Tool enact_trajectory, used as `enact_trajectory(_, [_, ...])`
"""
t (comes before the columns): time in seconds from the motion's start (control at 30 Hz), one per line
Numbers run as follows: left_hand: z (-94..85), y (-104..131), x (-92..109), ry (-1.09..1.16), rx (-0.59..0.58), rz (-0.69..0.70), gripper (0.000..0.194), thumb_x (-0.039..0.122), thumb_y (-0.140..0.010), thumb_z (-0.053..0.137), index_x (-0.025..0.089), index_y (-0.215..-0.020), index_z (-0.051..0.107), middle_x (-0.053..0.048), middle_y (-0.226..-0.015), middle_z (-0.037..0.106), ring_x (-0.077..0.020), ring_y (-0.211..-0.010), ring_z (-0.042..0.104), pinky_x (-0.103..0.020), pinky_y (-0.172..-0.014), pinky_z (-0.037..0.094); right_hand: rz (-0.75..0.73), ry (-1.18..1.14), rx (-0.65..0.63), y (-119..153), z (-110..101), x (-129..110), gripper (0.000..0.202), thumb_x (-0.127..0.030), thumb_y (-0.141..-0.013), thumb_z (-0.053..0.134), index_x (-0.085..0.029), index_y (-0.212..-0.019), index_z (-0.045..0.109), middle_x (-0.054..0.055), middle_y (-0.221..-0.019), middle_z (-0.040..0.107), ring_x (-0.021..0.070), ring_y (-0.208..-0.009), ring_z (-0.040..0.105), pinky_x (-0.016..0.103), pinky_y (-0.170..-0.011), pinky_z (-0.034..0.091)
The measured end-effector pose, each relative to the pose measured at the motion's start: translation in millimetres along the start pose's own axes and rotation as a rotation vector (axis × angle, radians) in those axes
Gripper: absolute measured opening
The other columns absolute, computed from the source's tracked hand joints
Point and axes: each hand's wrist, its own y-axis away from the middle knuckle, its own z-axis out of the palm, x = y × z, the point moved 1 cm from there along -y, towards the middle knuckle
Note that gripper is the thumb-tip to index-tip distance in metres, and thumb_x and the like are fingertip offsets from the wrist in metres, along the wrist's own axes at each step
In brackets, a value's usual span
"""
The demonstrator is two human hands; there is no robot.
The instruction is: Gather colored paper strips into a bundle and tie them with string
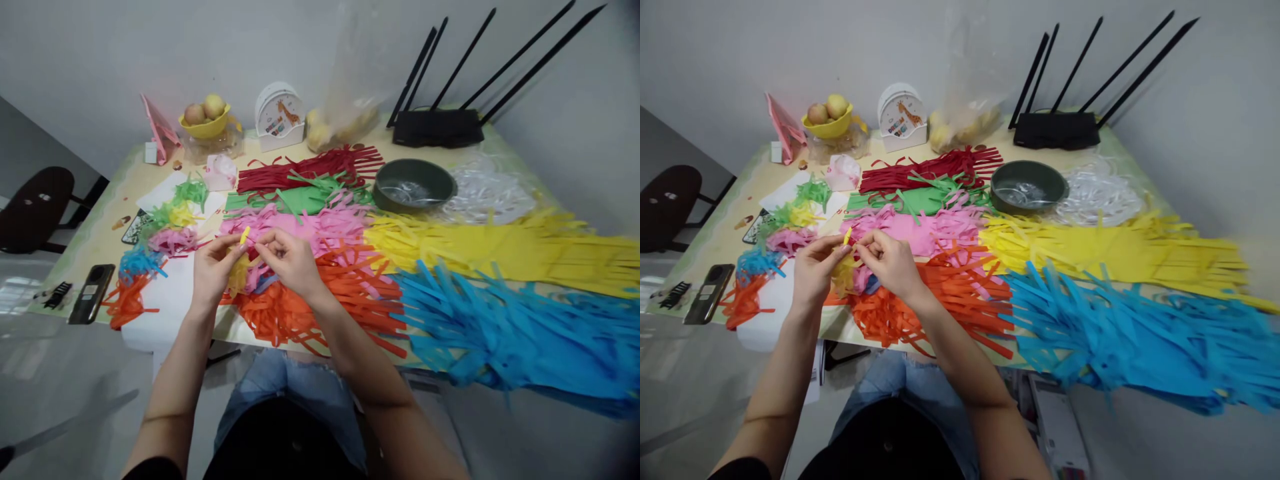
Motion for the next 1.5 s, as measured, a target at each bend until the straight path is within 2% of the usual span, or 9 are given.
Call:
enact_trajectory(0.17, [0.7, -1.4, -4.7, -0.001, 0.022, 0.001, 0.036, 0.039, -0.059, 0.089, 0.018, -0.085, 0.080, -0.007, -0.086, 0.077, -0.0172, -0.071, 0.068, -0.028, -0.067, 0.055, 0.002, 0.019, 0.004, -0.9, -1.1, 1.7, 0.018, -0.036, -0.088, 0.057, -0.019, -0.081, 0.058, -0.009, -0.053, 0.040, 0.0079, -0.048, 0.035, 0.023, -0.054, 0.029])
enact_trajectory(0.5, [-1.7, -1.0, -4.6, -0.127, 0.024, 0.123, 0.032, 0.040, -0.066, 0.086, 0.017, -0.088, 0.080, -0.007, -0.088, 0.077, -0.0195, -0.079, 0.070, -0.030, -0.075, 0.056, -0.006, 0.007, 0.002, -0.7, -2.2, 1.3, 0.018, -0.035, -0.088, 0.057, -0.018, -0.081, 0.058, -0.009, -0.052, 0.041, 0.0076, -0.048, 0.035, 0.023, -0.054, 0.030])
enact_trajectory(0.67, [-3.7, -0.8, -6.8, -0.160, 0.031, 0.155, 0.028, 0.037, -0.069, 0.085, 0.018, -0.089, 0.080, -0.006, -0.086, 0.077, -0.0176, -0.076, 0.069, -0.028, -0.073, 0.055, -0.017, 0.005, 0.006, -2.0, -2.2, 1.4, 0.017, -0.034, -0.087, 0.058, -0.018, -0.079, 0.057, -0.009, -0.051, 0.039, 0.0074, -0.047, 0.034, 0.023, -0.053, 0.028])
enact_trajectory(0.93, [-4.6, -0.4, -7.6, -0.172, 0.029, 0.178, 0.024, 0.033, -0.071, 0.083, 0.018, -0.090, 0.081, -0.005, -0.086, 0.078, -0.0158, -0.074, 0.068, -0.025, -0.071, 0.054, -0.001, -0.003, -0.007, -2.8, -1.2, 3.5, 0.020, -0.036, -0.086, 0.057, -0.018, -0.079, 0.057, -0.009, -0.052, 0.039, 0.0072, -0.047, 0.034, 0.022, -0.053, 0.028])
enact_trajectory(1.2, [-5.5, -0.3, -12.4, -0.210, 0.012, 0.178, 0.028, 0.037, -0.073, 0.081, 0.018, -0.093, 0.080, -0.006, -0.088, 0.077, -0.0182, -0.077, 0.070, -0.027, -0.073, 0.055, 0.001, -0.028, -0.016, -2.7, -0.6, 3.9, 0.018, -0.034, -0.086, 0.058, -0.017, -0.079, 0.058, -0.009, -0.052, 0.039, 0.0072, -0.047, 0.034, 0.022, -0.052, 0.028])
enact_trajectory(1.4, [-8.2, 2.0, -11.0, -0.468, 0.053, 0.359, 0.020, 0.034, -0.080, 0.076, 0.019, -0.093, 0.078, -0.005, -0.090, 0.078, -0.0179, -0.083, 0.070, -0.028, -0.079, 0.053, 0.040, -0.027, -0.039, -4.9, -0.5, 10.4, 0.021, -0.037, -0.085, 0.058, -0.017, -0.078, 0.058, -0.009, -0.051, 0.039, 0.0069, -0.048, 0.034, 0.022, -0.052, 0.027])
enact_trajectory(1.5, [-8.7, 3.5, -10.5, -0.525, 0.017, 0.401, 0.017, 0.032, -0.084, 0.073, 0.019, -0.094, 0.078, -0.005, -0.091, 0.078, -0.0179, -0.083, 0.070, -0.028, -0.080, 0.052, 0.057, -0.041, -0.058, -6.6, 1.2, 13.9, 0.023, -0.039, -0.085, 0.059, -0.018, -0.077, 0.058, -0.009, -0.051, 0.040, 0.0068, -0.048, 0.033, 0.021, -0.051, 0.027])
